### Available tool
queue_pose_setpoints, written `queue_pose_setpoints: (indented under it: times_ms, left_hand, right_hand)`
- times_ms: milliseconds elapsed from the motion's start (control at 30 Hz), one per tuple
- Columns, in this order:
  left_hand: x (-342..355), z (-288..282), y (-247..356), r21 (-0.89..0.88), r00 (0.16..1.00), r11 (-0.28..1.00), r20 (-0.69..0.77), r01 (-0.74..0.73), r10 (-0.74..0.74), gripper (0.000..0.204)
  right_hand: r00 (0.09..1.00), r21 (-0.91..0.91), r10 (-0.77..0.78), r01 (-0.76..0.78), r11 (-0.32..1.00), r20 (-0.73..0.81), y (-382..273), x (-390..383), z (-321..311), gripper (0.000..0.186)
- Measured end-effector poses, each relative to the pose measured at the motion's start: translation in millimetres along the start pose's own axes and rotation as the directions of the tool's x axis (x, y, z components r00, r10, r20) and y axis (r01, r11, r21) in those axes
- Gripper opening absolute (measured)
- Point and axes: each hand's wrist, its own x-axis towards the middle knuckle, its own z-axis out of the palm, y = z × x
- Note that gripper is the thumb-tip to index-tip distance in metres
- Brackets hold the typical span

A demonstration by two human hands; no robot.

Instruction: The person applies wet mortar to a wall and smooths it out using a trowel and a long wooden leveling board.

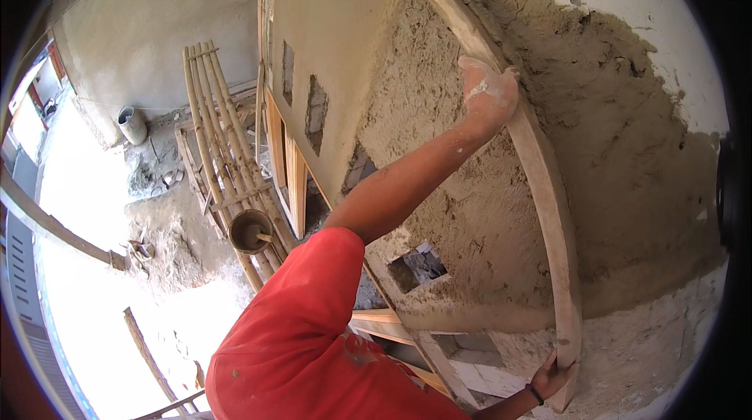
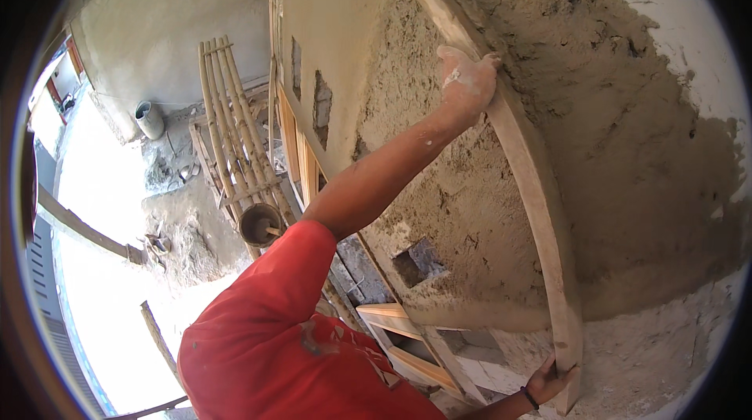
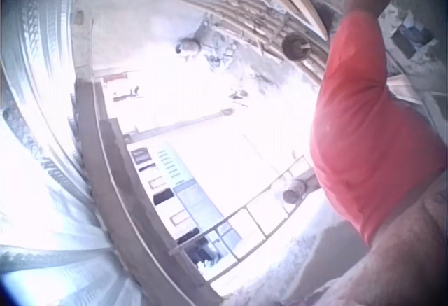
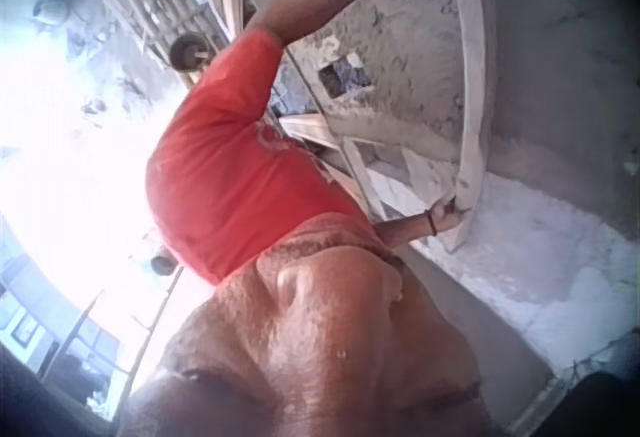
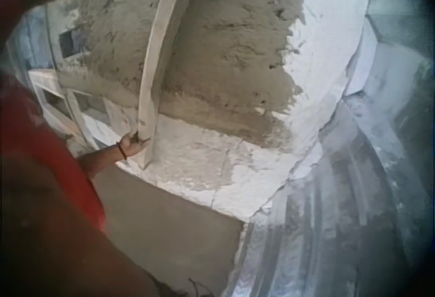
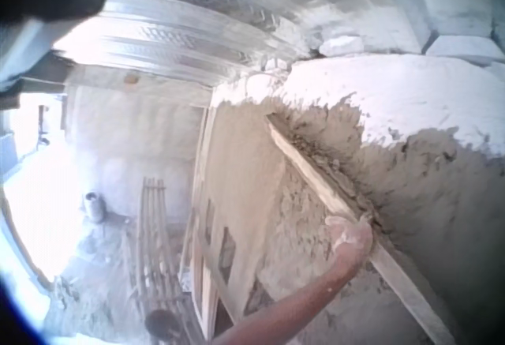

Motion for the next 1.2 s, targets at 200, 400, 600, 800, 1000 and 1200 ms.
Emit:
queue_pose_setpoints:
  times_ms: [200, 400, 600, 800, 1000, 1200]
  left_hand:
    - [-59, -7, 0, -0.100, 0.998, 0.993, 0.044, 0.059, -0.054, 0.061]
    - [-98, -51, -64, -0.157, 0.975, 0.963, 0.016, 0.221, -0.221, 0.054]
    - [-144, -137, -127, -0.343, 0.900, 0.846, 0.000, 0.409, -0.435, 0.042]
    - [-176, -207, -182, -0.451, 0.769, 0.698, -0.042, 0.556, -0.638, 0.032]
    - [-190, -274, -213, -0.535, 0.698, 0.598, -0.022, 0.596, -0.715, 0.030]
    - [-182, -336, -233, -0.667, 0.537, 0.435, -0.062, 0.604, -0.841, 0.033]
  right_hand:
    - [0.999, -0.085, -0.052, 0.050, 0.995, -0.014, -4, 5, -58, 0.058]
    - [0.994, -0.105, -0.110, 0.109, 0.989, -0.006, -29, -36, -75, 0.059]
    - [1.000, 0.206, 0.011, -0.007, 0.979, -0.018, -37, -65, -96, 0.052]
    - [0.989, 0.081, -0.140, 0.143, 0.986, -0.036, -80, -110, -38, 0.056]
    - [0.849, 0.016, -0.448, 0.462, 0.887, 0.280, -104, -122, 15, 0.054]
    - [0.782, 0.393, -0.424, 0.250, 0.885, 0.457, -132, -174, 172, 0.053]
